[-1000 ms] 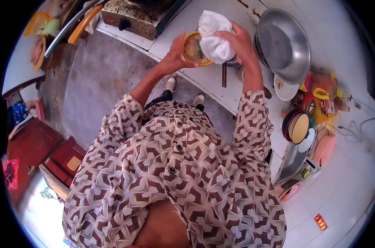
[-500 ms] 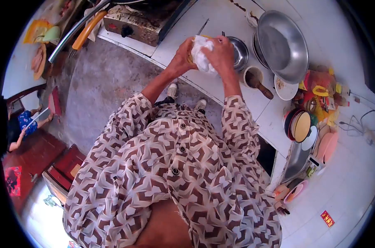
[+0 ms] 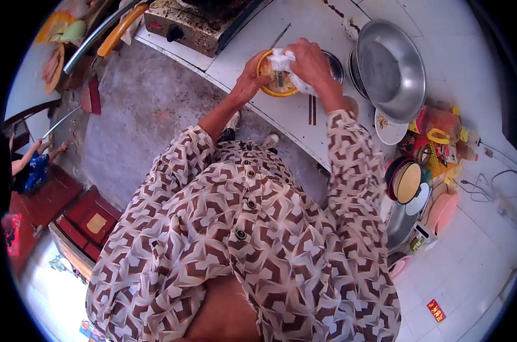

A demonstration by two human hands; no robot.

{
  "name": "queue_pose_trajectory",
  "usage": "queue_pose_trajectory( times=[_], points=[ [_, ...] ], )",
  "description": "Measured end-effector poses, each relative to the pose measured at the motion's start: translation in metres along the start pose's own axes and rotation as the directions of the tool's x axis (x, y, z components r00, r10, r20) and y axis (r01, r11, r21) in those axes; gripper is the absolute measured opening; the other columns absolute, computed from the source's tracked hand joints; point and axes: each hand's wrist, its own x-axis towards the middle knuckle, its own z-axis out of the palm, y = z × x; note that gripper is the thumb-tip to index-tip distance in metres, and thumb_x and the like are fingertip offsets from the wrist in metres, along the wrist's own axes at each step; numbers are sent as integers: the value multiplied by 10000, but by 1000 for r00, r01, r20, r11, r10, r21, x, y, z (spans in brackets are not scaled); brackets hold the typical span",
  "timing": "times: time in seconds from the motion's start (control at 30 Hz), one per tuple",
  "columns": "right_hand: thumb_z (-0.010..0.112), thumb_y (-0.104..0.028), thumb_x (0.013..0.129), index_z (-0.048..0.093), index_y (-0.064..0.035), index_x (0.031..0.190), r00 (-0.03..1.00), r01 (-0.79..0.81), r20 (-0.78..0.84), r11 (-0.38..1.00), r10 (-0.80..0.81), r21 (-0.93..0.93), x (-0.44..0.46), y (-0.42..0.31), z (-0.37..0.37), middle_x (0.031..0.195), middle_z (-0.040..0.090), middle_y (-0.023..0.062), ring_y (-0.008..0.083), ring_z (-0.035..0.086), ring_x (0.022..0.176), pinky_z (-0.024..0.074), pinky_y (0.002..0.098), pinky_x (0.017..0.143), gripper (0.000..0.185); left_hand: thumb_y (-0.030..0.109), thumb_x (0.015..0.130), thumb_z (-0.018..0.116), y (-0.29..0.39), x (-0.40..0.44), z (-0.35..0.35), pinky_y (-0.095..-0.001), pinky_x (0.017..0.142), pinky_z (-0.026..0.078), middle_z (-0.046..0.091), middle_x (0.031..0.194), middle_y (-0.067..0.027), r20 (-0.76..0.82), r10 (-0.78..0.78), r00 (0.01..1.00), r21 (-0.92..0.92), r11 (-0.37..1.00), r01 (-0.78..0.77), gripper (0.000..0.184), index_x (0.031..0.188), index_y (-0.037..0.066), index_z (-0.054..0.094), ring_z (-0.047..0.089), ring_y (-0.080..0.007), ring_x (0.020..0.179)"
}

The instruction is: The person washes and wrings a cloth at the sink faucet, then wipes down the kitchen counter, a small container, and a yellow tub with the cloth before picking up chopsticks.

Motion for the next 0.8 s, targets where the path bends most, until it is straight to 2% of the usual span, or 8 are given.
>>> queue_pose_trajectory(
  times=[0.1, 0.23, 0.37, 0.4, 0.5, 0.53, 0.63, 0.8],
  points=[
    [629, -123, 730, 702, -180, 927, 980, -84, -179, 996, 87, 28, 3, -25, 35, 904, 615, 110, 347, 609, 856, 492, 435, 778, 218, 191, 721, 663, 6, -2, -1, -379, 1052, 310, 422, 1358, -138, -36, -117, 992, 44, 992, 118, 742, 1389, 156, 344, 395, -299, 1264],
    [582, -72, 722, 694, -144, 927, 982, 99, 138, 971, -131, 219, -4, -35, 27, 952, 655, 122, 323, 624, 888, 499, 411, 801, 245, 223, 737, 663, 2, -7, 0, -396, 1039, 318, 437, 1359, -115, -109, -101, 989, 84, 990, 110, 721, 1384, 161, 350, 409, -292, 1256],
    [601, -148, 688, 681, -102, 925, 758, 183, 613, 975, -222, 127, 10, 14, 14, 934, 658, 155, 338, 626, 857, 496, 412, 782, 254, 256, 787, 616, -2, -8, 4, -443, 1008, 323, 459, 1335, -113, -143, -13, 990, 138, 990, 33, 658, 1382, 173, 348, 423, -282, 1244],
    [617, -206, 694, 666, -92, 943, 717, 78, 687, 993, -119, 91, 13, -6, -19, 932, 654, 176, 343, 628, 861, 495, 417, 779, 278, 262, 794, 611, -5, -9, 5, -453, 1003, 317, 468, 1324, -113, -157, -4, 988, 125, 992, 24, 645, 1380, 178, 353, 427, -279, 1240],
    [614, -216, 711, 650, -88, 977, 981, -131, 151, 988, 118, 77, 12, -2, -15, 927, 651, 199, 357, 628, 855, 498, 416, 770, 298, 271, 808, 605, -8, -8, 8, -478, 990, 300, 489, 1302, -114, -195, -6, 981, 90, 996, 24, 615, 1370, 191, 370, 437, -275, 1230],
    [627, -208, 719, 641, -80, 995, 971, -238, 46, 955, 234, 178, 9, -8, -8, 943, 644, 187, 363, 622, 867, 501, 421, 767, 305, 270, 806, 610, -6, -8, 8, -483, 988, 294, 490, 1301, -114, -200, -31, 979, 87, 995, 49, 611, 1366, 194, 377, 437, -276, 1228],
    [636, -191, 733, 644, -85, 1003, 976, -112, -183, 993, 118, 42, 8, -17, 40, 974, 629, 145, 356, 614, 883, 504, 436, 775, 291, 270, 800, 623, 11, -8, 9, -490, 987, 280, 486, 1305, -113, -201, -136, 970, 91, 983, 157, 608, 1358, 200, 392, 435, -276, 1231],
    [615, -181, 757, 623, -108, 1065, 995, -95, 29, 995, 94, 15, 2, -30, 35, 1026, 625, 117, 328, 609, 922, 496, 439, 818, 316, 274, 802, 623, 5, -4, 11, -533, 973, 266, 484, 1310, -101, -169, -147, 975, 117, 979, 168, 602, 1357, 209, 399, 428, -272, 1244]
  ],
)
